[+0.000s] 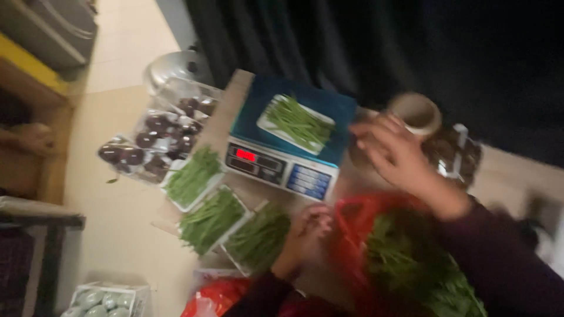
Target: Weighing and portioning green beans using a digital scale
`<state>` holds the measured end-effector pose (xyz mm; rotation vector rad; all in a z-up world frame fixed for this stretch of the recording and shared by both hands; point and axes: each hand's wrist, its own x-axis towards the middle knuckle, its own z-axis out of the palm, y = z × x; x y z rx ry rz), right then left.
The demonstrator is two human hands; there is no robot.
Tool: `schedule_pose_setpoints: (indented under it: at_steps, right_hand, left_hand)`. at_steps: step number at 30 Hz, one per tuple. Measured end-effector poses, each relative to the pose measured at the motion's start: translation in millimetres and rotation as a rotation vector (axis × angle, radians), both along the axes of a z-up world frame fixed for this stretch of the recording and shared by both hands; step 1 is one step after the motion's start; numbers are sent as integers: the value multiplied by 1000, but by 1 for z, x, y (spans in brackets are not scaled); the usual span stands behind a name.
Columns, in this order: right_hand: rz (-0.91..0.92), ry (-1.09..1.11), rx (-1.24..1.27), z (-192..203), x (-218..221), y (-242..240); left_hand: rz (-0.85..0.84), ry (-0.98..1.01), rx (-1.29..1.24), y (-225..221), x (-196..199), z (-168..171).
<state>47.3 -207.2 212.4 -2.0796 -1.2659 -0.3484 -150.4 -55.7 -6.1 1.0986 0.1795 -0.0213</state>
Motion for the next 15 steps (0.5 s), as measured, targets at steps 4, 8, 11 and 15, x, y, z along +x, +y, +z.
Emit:
schedule_pose_setpoints:
  at_steps: [4, 8, 11, 15]
  right_hand:
    - [-74, 314, -86, 18, -81, -149]
    - [-396, 861, -107, -65, -125, -302]
    - [-304, 978, -543, -71, -161, -339]
    - [-418, 869, -637, -91, -182, -371]
  left_hand:
    - [11, -88, -277, -32, -26, 22]
    - [37, -316, 371, -69, -51, 72]
    - [-142, -58, 309, -113, -47, 53]
    - [-162, -168, 499, -147, -39, 102]
